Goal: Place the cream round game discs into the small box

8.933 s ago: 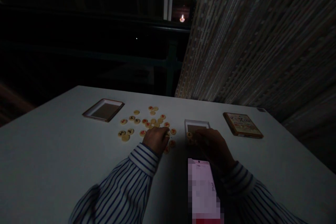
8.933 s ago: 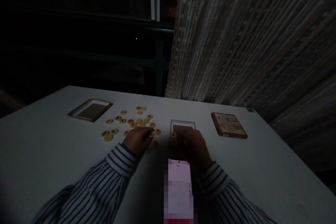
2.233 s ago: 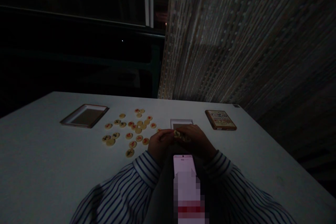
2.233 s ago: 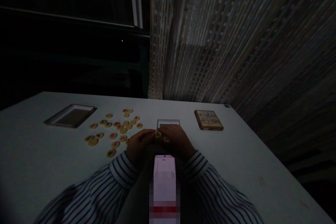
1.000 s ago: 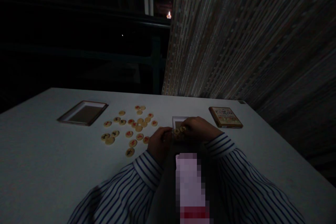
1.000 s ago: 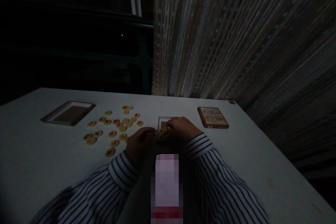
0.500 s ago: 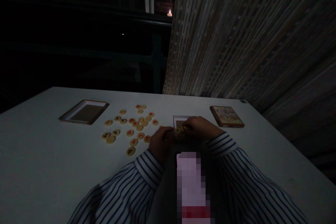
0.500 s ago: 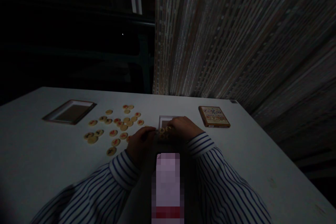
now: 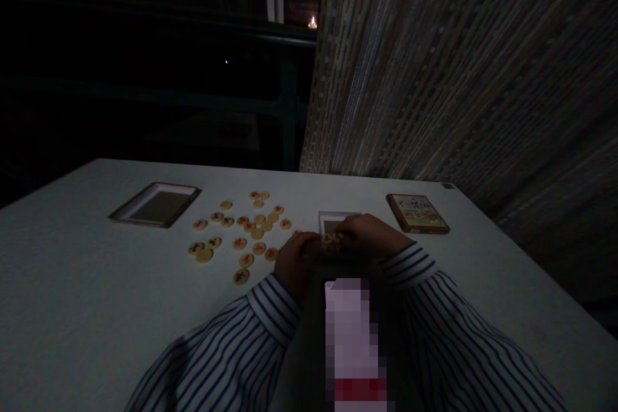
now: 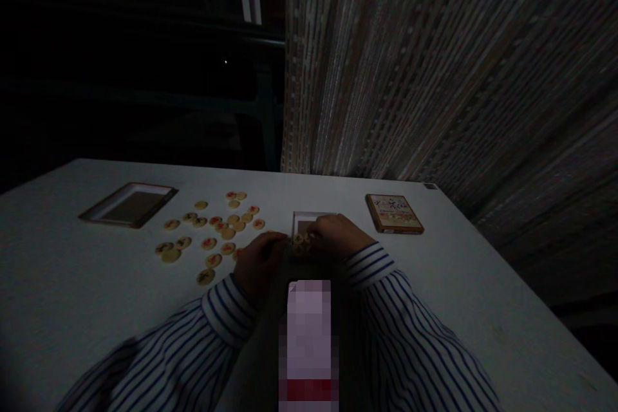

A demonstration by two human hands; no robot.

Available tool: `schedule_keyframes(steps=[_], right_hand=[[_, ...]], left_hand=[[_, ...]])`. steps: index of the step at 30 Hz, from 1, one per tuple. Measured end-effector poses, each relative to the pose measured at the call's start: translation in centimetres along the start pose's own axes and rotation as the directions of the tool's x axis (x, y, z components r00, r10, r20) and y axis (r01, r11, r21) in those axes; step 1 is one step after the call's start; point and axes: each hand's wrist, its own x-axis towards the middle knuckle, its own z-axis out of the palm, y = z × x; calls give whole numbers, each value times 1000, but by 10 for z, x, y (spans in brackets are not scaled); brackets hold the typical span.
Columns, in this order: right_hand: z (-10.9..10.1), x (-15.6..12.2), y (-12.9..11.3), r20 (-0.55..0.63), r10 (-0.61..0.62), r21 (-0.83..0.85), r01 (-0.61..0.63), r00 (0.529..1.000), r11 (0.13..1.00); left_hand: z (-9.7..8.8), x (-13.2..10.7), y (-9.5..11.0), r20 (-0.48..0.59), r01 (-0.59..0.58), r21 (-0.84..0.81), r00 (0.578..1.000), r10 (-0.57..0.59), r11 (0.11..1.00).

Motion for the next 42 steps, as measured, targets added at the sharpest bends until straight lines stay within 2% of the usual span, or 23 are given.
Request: schedule_keyframes(steps=[11, 36, 42], right_hand=[[-4, -1, -3, 18, 3, 17, -3, 1000, 1000], [-6, -2, -5, 60, 18, 9, -19, 998, 1000], [-5, -2, -2, 65, 11, 17, -12, 998, 1000]], left_hand=[[1, 0, -1, 11, 24, -22, 1000, -24, 999], [2, -1, -6, 26, -6, -19, 1000, 6, 1000], [1, -1, -1, 14, -4, -23, 1000, 4, 1000]])
